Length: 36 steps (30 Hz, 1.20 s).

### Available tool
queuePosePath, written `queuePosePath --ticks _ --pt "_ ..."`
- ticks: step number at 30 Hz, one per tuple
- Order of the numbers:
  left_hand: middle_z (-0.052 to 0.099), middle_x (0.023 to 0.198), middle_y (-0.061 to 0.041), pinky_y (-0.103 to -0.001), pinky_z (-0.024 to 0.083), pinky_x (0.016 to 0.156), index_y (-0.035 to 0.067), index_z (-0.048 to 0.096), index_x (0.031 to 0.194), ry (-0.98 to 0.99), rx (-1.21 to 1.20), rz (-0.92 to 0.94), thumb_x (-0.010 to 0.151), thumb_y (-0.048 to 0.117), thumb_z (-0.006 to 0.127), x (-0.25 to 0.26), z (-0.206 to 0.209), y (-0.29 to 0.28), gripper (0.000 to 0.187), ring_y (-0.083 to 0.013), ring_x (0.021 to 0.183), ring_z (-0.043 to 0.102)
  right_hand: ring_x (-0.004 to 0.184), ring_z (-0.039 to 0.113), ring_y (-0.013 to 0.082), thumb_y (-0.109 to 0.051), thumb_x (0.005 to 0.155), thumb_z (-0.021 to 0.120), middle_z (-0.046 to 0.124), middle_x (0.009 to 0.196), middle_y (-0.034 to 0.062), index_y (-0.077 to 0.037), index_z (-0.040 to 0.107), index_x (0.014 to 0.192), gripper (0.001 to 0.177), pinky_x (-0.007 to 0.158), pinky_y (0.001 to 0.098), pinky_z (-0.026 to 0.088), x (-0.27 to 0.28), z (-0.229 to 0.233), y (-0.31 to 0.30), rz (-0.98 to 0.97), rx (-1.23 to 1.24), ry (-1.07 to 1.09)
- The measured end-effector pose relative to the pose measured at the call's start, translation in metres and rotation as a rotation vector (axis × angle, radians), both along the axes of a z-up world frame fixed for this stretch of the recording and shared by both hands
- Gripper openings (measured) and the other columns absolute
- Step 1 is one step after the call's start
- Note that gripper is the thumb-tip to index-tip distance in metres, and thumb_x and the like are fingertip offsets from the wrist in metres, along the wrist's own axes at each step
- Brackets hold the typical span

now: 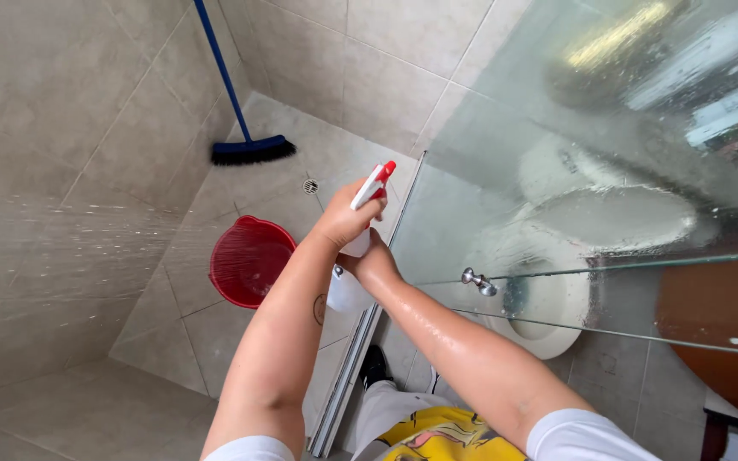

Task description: The person is cleaning the bathroom, using a spray bottle and a bucket to wash the shower area.

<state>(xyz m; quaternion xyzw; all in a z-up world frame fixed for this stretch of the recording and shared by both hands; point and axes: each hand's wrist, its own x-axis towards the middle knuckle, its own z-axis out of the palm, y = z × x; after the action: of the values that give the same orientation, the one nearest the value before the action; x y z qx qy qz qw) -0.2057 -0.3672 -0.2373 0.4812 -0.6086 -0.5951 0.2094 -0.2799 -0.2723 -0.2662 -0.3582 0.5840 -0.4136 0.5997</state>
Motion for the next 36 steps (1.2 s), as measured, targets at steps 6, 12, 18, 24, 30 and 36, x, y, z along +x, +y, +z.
queuePosePath --ticks 6,12,18,24,30,36 --pt "0.069 0.115 -0.007 -0.031 0.047 0.095 0.005 0.065 0.123 0.297 -0.122 -0.136 0.087 0.016 0.067 -0.006 0.009 -0.003 0.038 -0.0177 0.11 0.062 0.104 0.07 0.0199 -0.021 0.077 0.082 0.071 0.114 0.0055 -0.006 0.058 0.127 0.057 0.087 0.0358 0.056 -0.011 0.034 -0.003 0.078 0.007 0.099" --pt "0.067 0.122 -0.006 -0.03 0.046 0.099 0.006 0.057 0.129 0.33 0.001 0.002 0.087 0.019 0.07 -0.002 0.011 -0.003 0.046 -0.0191 0.116 0.061 0.105 0.072 0.021 -0.014 0.073 0.078 0.072 0.115 0.0063 -0.006 0.059 0.124 0.056 0.089 0.0366 0.057 -0.014 0.023 -0.005 0.08 0.082 0.064" --pt "0.073 0.099 -0.012 -0.036 0.057 0.084 0.001 0.064 0.11 -0.07 -0.052 0.233 0.089 0.017 0.066 0.002 0.02 0.011 0.027 -0.0243 0.093 0.074 0.11 0.069 0.0191 -0.017 0.073 0.081 0.071 0.12 0.005 -0.008 0.056 0.128 0.061 0.092 0.0354 0.055 -0.014 0.047 -0.011 0.141 0.156 0.093" --pt "0.067 0.088 -0.006 -0.035 0.053 0.079 0.004 0.061 0.1 -0.121 -0.266 0.145 0.085 0.014 0.073 0.012 0.009 0.013 0.022 -0.0222 0.082 0.064 0.113 0.067 0.0182 -0.014 0.071 0.082 0.068 0.124 0.0039 -0.011 0.054 0.132 0.067 0.093 0.0346 0.054 -0.006 0.033 -0.005 0.142 0.096 0.042" --pt "0.063 0.113 -0.002 -0.034 0.046 0.088 0.003 0.054 0.121 0.271 -0.346 -0.067 0.079 0.011 0.071 0.006 0.027 0.014 0.045 -0.0196 0.104 0.057 0.114 0.066 0.0193 -0.008 0.069 0.08 0.069 0.123 0.0046 -0.011 0.053 0.133 0.069 0.094 0.0349 0.054 -0.005 0.03 0.001 0.121 0.113 -0.036" --pt "0.063 0.115 -0.007 -0.036 0.043 0.09 -0.001 0.054 0.122 0.281 -0.452 -0.047 0.086 0.01 0.07 0.004 0.026 0.007 0.041 -0.0219 0.106 0.057 0.109 0.07 0.0213 -0.004 0.07 0.076 0.073 0.118 0.0074 -0.007 0.059 0.127 0.06 0.091 0.037 0.056 -0.005 0.031 -0.005 0.081 0.129 -0.053"
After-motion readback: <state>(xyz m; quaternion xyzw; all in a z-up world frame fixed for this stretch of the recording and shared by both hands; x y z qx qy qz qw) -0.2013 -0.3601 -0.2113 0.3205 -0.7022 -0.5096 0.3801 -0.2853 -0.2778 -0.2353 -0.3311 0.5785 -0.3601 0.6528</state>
